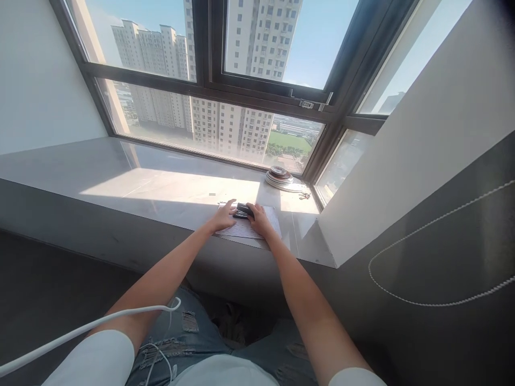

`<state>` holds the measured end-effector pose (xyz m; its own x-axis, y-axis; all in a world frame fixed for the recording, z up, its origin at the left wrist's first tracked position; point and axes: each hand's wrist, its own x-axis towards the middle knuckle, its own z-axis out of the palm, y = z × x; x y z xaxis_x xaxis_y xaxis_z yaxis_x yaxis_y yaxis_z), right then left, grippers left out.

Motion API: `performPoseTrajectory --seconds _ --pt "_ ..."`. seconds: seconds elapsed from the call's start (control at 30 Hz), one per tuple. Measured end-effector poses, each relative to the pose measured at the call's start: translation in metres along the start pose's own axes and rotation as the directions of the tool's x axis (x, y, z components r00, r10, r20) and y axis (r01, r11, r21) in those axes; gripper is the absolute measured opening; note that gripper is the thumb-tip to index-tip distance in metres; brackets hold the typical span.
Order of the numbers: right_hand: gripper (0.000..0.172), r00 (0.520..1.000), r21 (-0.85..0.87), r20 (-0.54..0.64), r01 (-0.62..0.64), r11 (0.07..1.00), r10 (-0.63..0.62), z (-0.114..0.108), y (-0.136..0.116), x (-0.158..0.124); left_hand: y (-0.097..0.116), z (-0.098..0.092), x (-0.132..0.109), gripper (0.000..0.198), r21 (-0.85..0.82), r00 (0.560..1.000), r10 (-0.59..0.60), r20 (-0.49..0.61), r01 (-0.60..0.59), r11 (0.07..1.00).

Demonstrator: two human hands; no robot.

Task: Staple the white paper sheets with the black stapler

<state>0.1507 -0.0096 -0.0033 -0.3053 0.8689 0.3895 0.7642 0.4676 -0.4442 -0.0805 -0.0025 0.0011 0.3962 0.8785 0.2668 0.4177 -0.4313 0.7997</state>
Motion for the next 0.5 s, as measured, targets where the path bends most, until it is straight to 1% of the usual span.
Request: performPoseTrajectory --seconds 0.07,0.13,0.2,0.23,0.3,0.37,0.43,0.5 --pt "0.049 1.0 0.026 -0.01 0.022 0.999 -0.022 -0.001 0.0 -0.001 -0.008 -0.01 -0.004 0.089 0.064 0.998 0.027 0.051 -0.03 0.998" --pt "0.044 0.998 0.082 -0.035 0.051 0.995 -0.049 -0.002 0.001 -0.002 -0.018 -0.023 -0.012 0.068 0.189 0.994 0.047 0.098 -0.065 0.98" --pt "0.039 0.996 0.137 -0.074 0.056 0.989 -0.046 -0.003 0.001 -0.003 -0.026 -0.033 -0.02 0.049 0.312 0.991 0.068 0.119 -0.102 0.945" --pt "0.037 0.995 0.157 -0.094 0.047 0.986 -0.033 -0.003 0.001 -0.004 -0.029 -0.036 -0.024 0.044 0.349 0.99 0.078 0.121 -0.116 0.93" --pt "0.034 0.993 0.183 -0.118 0.02 0.983 0.002 -0.004 0.001 -0.005 -0.032 -0.039 -0.03 0.042 0.373 0.99 0.09 0.11 -0.126 0.919" --pt "0.033 0.991 0.2 -0.129 0.006 0.98 0.02 -0.005 0.001 -0.005 -0.032 -0.039 -0.032 0.043 0.372 0.993 0.089 0.073 -0.11 0.922" --pt "0.034 0.99 0.242 -0.141 0.005 0.97 0.03 -0.006 0.001 -0.005 -0.031 -0.04 -0.031 0.044 0.364 0.996 0.078 0.047 -0.089 0.927" --pt "0.034 0.983 0.324 -0.163 -0.024 0.946 0.081 -0.006 0.003 -0.003 -0.03 -0.041 -0.027 0.043 0.349 0.996 0.066 0.057 -0.082 0.933"
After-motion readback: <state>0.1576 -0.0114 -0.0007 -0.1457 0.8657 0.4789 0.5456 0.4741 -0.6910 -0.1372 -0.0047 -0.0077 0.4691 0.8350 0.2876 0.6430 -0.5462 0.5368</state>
